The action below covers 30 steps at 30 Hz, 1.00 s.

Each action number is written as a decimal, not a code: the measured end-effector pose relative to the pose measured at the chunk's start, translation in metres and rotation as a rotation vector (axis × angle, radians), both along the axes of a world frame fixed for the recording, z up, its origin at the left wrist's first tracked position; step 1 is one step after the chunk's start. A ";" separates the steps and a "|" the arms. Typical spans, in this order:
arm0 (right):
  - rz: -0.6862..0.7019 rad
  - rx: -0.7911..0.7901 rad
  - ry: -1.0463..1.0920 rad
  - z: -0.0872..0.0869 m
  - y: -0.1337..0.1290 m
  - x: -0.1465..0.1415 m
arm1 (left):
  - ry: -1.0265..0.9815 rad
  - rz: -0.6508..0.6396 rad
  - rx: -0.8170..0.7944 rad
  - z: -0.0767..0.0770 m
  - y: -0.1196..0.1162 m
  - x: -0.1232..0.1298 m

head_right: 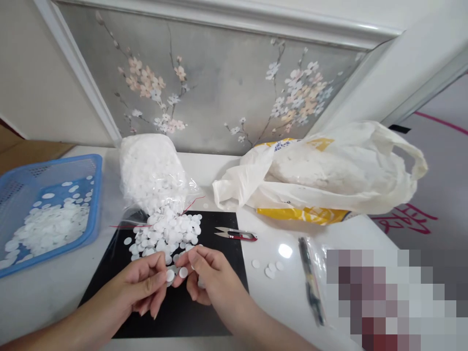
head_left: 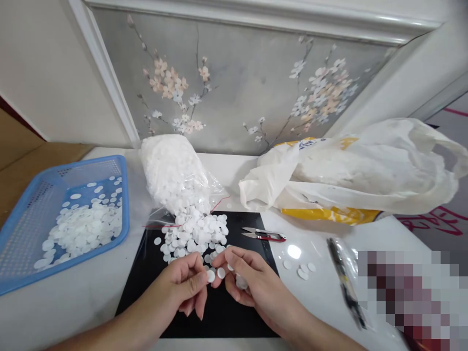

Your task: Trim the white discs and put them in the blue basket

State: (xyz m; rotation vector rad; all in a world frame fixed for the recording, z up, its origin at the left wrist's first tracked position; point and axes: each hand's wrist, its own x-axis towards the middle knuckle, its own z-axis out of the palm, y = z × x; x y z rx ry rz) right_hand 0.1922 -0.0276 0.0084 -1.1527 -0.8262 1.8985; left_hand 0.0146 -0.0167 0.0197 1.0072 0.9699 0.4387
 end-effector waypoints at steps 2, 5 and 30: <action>-0.002 -0.003 -0.007 0.001 -0.001 -0.001 | 0.009 -0.015 0.018 -0.001 0.001 0.000; 0.030 0.042 -0.034 0.003 -0.002 -0.001 | 0.013 -0.028 0.040 -0.003 0.003 0.001; -0.073 -0.217 0.202 0.000 0.010 0.025 | 0.185 -0.360 0.321 -0.030 -0.043 -0.034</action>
